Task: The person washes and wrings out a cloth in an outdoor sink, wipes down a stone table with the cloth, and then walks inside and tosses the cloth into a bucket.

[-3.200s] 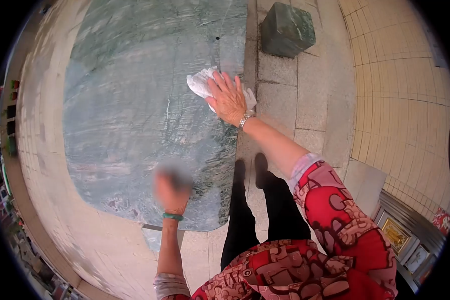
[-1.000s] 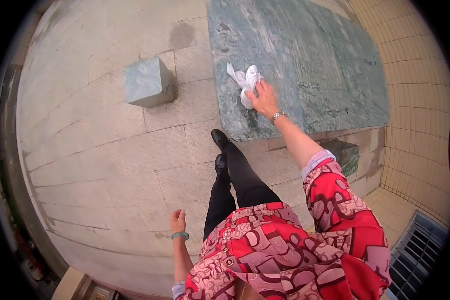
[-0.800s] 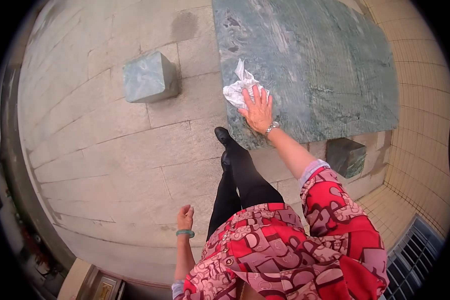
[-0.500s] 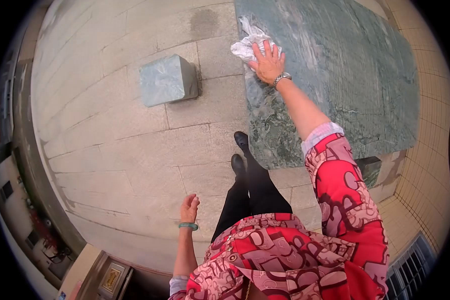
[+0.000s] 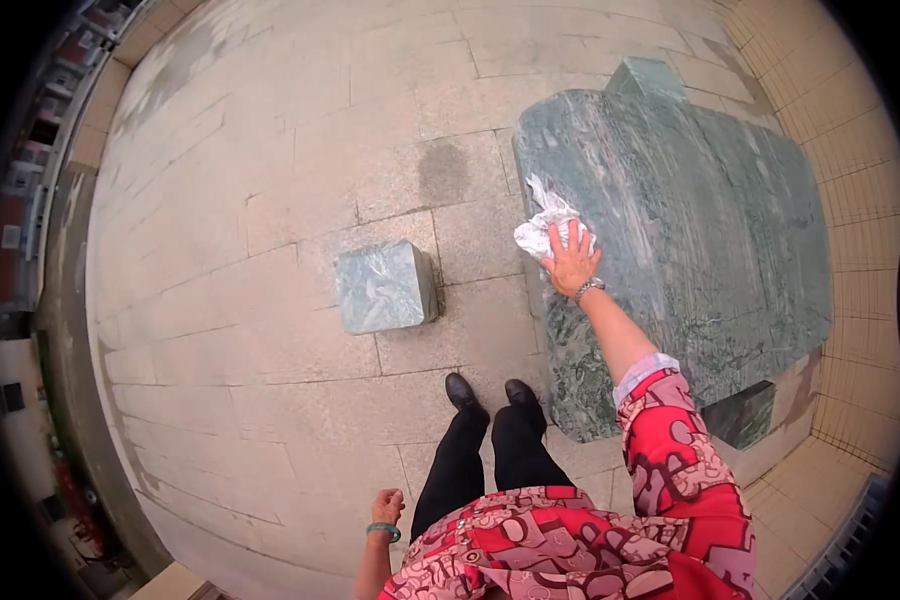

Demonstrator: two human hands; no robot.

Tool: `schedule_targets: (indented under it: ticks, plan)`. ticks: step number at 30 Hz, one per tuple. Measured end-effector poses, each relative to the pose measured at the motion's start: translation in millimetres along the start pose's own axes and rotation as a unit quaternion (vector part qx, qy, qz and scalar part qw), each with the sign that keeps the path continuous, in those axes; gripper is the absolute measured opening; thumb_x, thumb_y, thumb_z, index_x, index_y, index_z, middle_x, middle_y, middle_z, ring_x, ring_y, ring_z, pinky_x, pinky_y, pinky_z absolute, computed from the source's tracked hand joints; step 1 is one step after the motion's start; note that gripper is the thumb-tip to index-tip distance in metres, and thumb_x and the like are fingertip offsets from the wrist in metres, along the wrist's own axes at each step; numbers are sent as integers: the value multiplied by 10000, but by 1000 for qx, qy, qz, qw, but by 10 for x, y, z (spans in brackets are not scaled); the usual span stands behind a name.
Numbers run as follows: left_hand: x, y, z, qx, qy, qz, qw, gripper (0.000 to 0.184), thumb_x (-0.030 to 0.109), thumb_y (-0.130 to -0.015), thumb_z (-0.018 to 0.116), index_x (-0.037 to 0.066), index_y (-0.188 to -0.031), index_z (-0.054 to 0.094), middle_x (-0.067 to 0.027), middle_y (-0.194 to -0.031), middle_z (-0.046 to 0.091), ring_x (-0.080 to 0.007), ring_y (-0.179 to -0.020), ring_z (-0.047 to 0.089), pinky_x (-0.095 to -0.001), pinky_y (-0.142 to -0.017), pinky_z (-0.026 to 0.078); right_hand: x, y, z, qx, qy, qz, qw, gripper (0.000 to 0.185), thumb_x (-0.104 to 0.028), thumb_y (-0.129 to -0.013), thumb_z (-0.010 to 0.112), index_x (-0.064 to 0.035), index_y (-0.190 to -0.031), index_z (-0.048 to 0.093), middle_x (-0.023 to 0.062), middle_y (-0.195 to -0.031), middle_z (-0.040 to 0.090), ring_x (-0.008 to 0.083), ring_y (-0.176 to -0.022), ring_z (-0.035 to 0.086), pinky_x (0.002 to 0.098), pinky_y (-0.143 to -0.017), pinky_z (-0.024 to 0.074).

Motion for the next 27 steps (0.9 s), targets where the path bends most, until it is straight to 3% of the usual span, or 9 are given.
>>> schedule_targets:
  ticks: [8, 9, 11, 12, 14, 15, 19, 27]
  plan:
    - [486, -361, -501, 66, 146, -20, 987, 325, 247, -779, 623, 12, -985, 533, -68, -706, 581, -158, -548, 570, -257, -395, 392, -126, -75, -242, 10, 7, 71, 997, 791, -415, -766, 594, -218, -1390, 150, 218, -1425, 61, 463, -1268, 149, 649, -938, 208]
    - [572, -439, -515, 69, 151, -12, 986, 325, 247, -779, 623, 12, -985, 533, -68, -706, 581, -158, -548, 570, -257, -395, 392, -144, -230, -260, 18, 4, 67, 998, 791, -415, -766, 594, -218, -1390, 150, 218, -1425, 61, 463, -1268, 149, 649, -938, 208]
    - [788, -495, -436, 27, 115, -52, 992, 377, 298, -797, 604, 50, -1067, 512, -85, -887, 599, -195, -767, 611, -290, -511, 470, -86, -607, -288, 10, 2, 103, 995, 798, -430, -773, 581, -206, -1394, 133, 232, -1425, 38, 469, -1266, 151, 638, -948, 206]
    - [955, -492, -438, 31, 118, -48, 991, 377, 298, -797, 604, 50, -1067, 512, -85, -887, 599, -195, -767, 611, -290, -511, 470, -67, -816, -326, 13, -1, 98, 995, 798, -430, -773, 581, -206, -1394, 133, 232, -1425, 38, 469, -1266, 151, 638, -948, 206]
    - [1265, -455, -341, 16, 72, -5, 997, 457, 430, -817, 516, 103, -1135, 489, -72, -905, 584, -180, -737, 560, -331, -514, 431, 14, -1134, -445, 2, -2, 109, 994, 800, -442, -781, 566, -207, -1398, 113, 228, -1431, 15, 473, -1268, 141, 627, -957, 203]
    - [1371, -593, -313, 44, 94, 13, 995, 392, 375, -839, 502, 61, -1073, 500, -77, -885, 584, -177, -727, 559, -308, -499, 431, 39, -1345, -509, -9, -5, 115, 993, 808, -447, -784, 559, -208, -1400, 93, 229, -1433, -1, 474, -1270, 135, 622, -962, 202]
    - [1946, -769, -144, 39, 90, -21, 995, 373, 336, -848, 489, 59, -1099, 499, -80, -888, 589, -172, -732, 570, -294, -509, 440, 174, -2141, -724, -11, -15, 133, 991, 819, -460, -783, 561, -205, -1402, 89, 217, -1435, 11, 468, -1270, 128, 609, -967, 208]
    - [2844, -1107, 258, -6, 127, 27, 992, 319, 334, -844, 523, 76, -1031, 534, -61, -846, 594, -144, -685, 565, -286, -498, 443, 340, -3060, -951, -19, -21, 202, 979, 751, -420, -798, 563, -213, -1383, 140, 213, -1425, 44, 456, -1264, 153, 598, -938, 276]
Point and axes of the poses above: each hand's wrist, its own y-axis away from the middle knuckle, its own z-axis out of the palm, x = y × z, the point moved 8 cm from there along -y, towards the middle knuckle
